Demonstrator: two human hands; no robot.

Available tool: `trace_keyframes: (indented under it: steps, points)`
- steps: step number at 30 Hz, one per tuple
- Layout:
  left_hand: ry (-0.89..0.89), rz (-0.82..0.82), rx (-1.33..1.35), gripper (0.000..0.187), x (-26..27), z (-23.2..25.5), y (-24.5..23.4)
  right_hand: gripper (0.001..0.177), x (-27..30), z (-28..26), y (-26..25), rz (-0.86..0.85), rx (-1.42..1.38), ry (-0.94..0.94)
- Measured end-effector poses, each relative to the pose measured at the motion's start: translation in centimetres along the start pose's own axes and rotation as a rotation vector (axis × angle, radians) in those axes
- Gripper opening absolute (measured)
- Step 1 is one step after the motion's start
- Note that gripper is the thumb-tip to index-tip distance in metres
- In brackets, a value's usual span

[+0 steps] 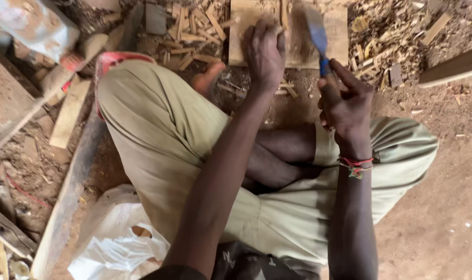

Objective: The person sits cross-legged on the ground and uses a chisel to carve a small wooden block. They repeatedly strike the chisel with their hand to remove wood shavings, shaping the block. The person occasionally pauses to inspect the carved surface.

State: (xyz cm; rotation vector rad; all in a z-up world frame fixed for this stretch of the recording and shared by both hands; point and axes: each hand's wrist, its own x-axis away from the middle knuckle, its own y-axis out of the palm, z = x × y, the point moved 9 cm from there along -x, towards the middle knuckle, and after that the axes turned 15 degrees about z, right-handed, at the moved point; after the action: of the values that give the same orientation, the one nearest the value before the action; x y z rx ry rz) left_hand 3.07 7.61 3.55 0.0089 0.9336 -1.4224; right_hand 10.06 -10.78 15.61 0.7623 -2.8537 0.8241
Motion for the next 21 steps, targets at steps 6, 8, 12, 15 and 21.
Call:
trace_keyframes:
  steps: [6,8,12,15,21]
  points:
    - [0.147,0.164,-0.085,0.027,0.2,1.0,-0.3,0.053,1.0,1.4,1.2,-0.071,-0.112,-0.08]
    - [0.162,0.172,-0.086,0.028,0.2,1.5,-0.6,0.054,1.2,2.2,1.1,-0.059,-0.136,-0.036]
    - [0.019,-0.067,-0.041,0.021,0.0,-0.2,2.6,0.053,1.0,1.7,0.6,-0.066,-0.105,-0.105]
    - [0.071,-0.012,-0.093,0.015,1.5,0.0,2.0,0.05,1.7,0.9,0.8,-0.077,-0.032,-0.19]
    - [0.133,0.0,-0.109,0.014,2.5,0.4,2.1,0.044,2.2,-0.7,1.5,-0.003,0.147,-0.29]
